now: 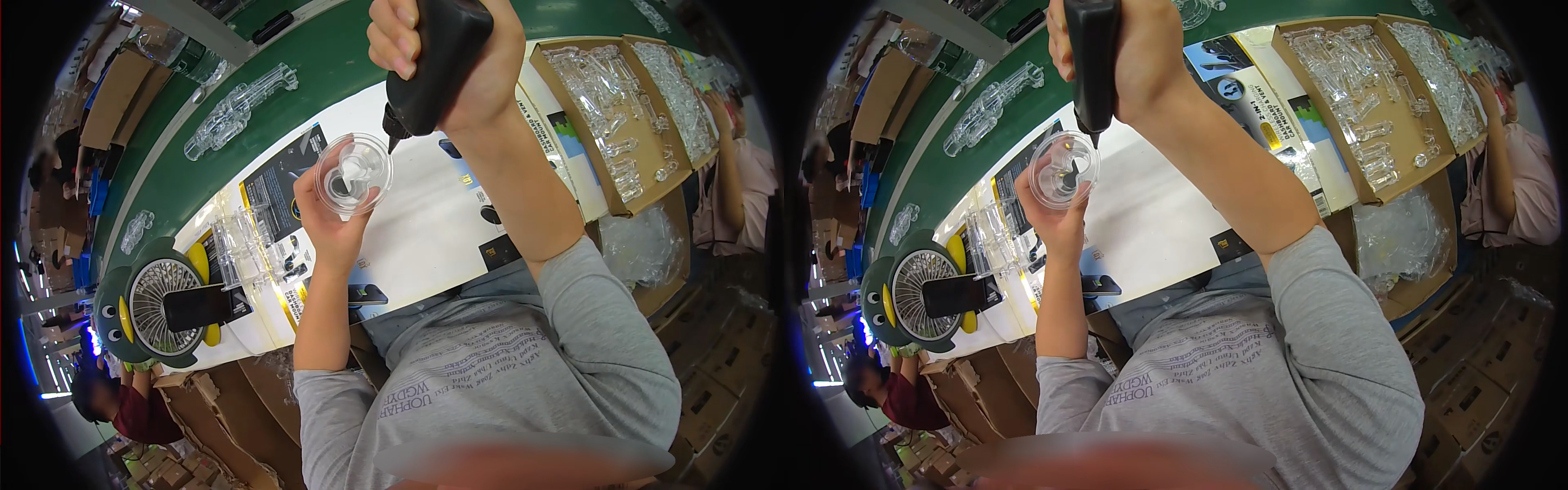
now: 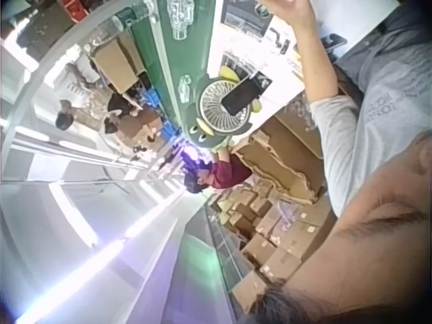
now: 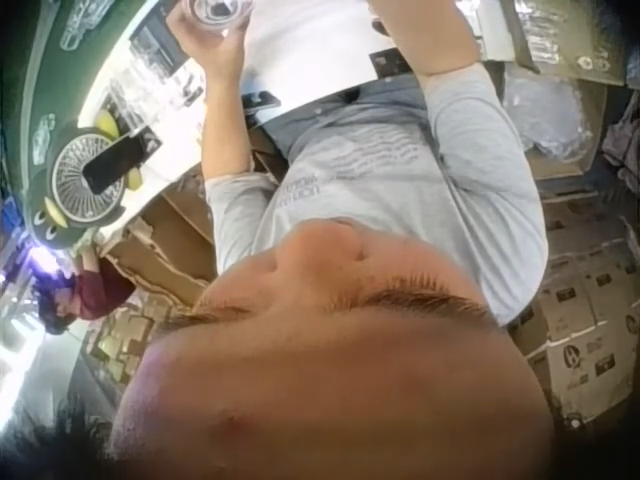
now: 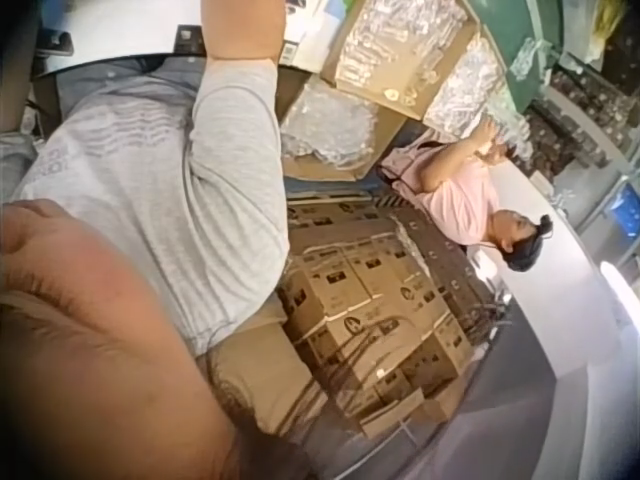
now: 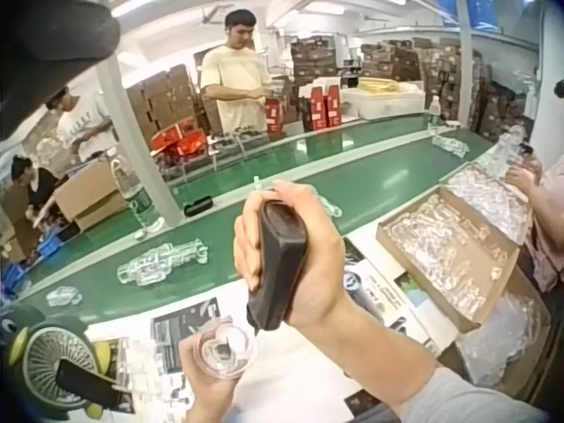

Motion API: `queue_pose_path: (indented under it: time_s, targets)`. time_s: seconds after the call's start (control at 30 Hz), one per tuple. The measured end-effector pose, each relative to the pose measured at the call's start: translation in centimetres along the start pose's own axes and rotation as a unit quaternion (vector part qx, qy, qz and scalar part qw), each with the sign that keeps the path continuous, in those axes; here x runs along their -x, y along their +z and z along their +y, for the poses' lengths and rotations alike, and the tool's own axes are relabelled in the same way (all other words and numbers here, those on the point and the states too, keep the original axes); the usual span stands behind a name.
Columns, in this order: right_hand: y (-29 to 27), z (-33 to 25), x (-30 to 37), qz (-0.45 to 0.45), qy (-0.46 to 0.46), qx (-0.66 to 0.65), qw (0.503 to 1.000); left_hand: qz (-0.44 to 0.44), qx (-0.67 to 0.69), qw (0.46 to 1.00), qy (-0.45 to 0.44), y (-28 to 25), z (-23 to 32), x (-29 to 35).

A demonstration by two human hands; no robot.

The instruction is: Assembling and gluing plastic housing components on a manufacturing assembly line.

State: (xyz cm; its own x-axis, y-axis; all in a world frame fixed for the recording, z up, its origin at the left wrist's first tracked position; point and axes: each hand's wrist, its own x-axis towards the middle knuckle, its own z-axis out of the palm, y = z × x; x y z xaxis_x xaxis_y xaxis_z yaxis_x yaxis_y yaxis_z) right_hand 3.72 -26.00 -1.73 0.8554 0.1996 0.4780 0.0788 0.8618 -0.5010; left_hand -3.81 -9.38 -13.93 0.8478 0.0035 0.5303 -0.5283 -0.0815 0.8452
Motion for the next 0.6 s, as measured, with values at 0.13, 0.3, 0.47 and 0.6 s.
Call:
queue_pose_path:
  time_s: [0.13,0.3,0.47,0.6]
  targets:
    - [0.11,0.01,-0.11,0.004,-0.001,-0.006,1.000,0.005,-0.018,0.999,0.035,-0.42,-0.19,-0.19]
    - [-0.20,-0.10,-0.13,0.000,-0.006,0.007,1.000,0.016,-0.105,0.994,0.027,-0.91,-0.02,-0.10]
    - [-0.25,-0.24,-0.14,0.006,-0.007,-0.002,1.000,0.025,-0.076,0.997,0.006,-0.76,0.02,-0.08]
    - [-0.18,-0.25,-0.22,-0.005,-0.012,-0.014,1.000,0.046,-0.033,0.998,0.005,-0.83,-0.33,-0.06]
